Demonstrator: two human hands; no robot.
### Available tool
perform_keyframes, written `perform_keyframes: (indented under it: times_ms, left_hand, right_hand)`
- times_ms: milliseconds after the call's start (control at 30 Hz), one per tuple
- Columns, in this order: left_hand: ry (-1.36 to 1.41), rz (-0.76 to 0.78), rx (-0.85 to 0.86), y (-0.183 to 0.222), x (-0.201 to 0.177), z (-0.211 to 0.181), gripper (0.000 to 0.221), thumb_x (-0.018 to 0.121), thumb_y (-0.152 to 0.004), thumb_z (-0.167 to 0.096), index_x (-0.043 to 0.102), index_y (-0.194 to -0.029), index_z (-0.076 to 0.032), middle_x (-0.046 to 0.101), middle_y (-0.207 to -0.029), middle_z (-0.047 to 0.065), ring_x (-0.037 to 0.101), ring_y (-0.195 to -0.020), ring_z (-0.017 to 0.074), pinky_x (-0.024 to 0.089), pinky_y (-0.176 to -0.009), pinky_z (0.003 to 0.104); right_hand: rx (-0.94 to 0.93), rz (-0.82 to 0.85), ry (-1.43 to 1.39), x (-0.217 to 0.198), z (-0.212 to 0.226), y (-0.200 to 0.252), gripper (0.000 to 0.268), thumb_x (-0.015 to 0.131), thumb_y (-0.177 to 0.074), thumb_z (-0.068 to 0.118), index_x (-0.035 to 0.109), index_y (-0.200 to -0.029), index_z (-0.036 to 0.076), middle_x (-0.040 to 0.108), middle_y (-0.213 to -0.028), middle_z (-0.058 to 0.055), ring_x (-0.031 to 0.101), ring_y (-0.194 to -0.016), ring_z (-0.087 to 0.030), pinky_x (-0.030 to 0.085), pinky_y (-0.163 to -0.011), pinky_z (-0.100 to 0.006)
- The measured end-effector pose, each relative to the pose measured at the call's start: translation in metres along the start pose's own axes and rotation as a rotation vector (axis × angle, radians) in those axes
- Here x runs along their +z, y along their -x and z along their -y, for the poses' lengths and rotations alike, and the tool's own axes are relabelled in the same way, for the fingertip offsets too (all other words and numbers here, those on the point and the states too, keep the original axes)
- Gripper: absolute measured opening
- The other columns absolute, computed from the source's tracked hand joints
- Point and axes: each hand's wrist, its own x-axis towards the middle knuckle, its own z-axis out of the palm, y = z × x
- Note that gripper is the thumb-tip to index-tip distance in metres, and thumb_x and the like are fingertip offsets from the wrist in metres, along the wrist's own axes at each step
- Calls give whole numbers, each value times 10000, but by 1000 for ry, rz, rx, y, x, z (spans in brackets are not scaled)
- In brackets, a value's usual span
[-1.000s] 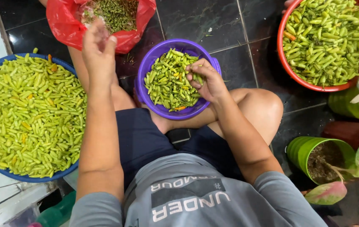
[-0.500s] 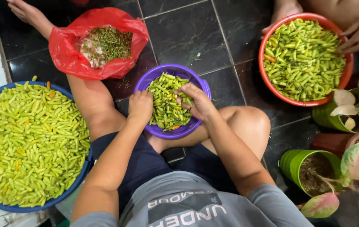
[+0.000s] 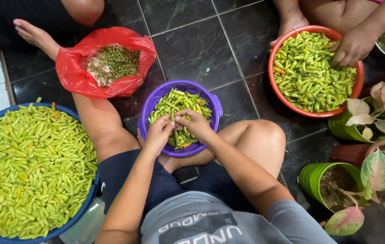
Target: Removing the green stems from a large quantity of small green chili peppers by hand and sorting them into bowls.
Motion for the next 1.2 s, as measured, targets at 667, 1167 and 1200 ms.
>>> perform_keyframes:
  times_ms: [667, 1167, 1200]
  left_hand:
    - [651, -37, -248, -8, -5, 14, 162, 748, -981, -269, 682, -983, -121, 732, -855, 44, 701, -733, 91, 620, -672, 185]
    - [810, 86, -110, -9, 2, 27, 100, 655, -1036, -201, 649, -965, -129, 571, -794, -15, 551, -780, 92, 563, -773, 226]
    - [837, 98, -101, -11, 3, 28, 101, 644, -1041, -197, 642, -968, -127, 566, -795, -15, 549, -785, 93, 560, -778, 228]
  right_hand:
    - [-259, 11, 304, -4, 52, 28, 228, 837, -878, 98, 776, -1097, 106, 753, -772, -31, 613, -685, -61, 505, -643, -214]
    - [-66, 124, -257, -7, 32, 21, 166, 722, -934, -28, 700, -1098, -40, 657, -654, -104, 586, -576, -75, 379, -456, -140]
    - [-72, 128, -299, -8, 27, 18, 160, 729, -933, -36, 699, -1089, -54, 665, -674, -106, 625, -599, -96, 388, -456, -139]
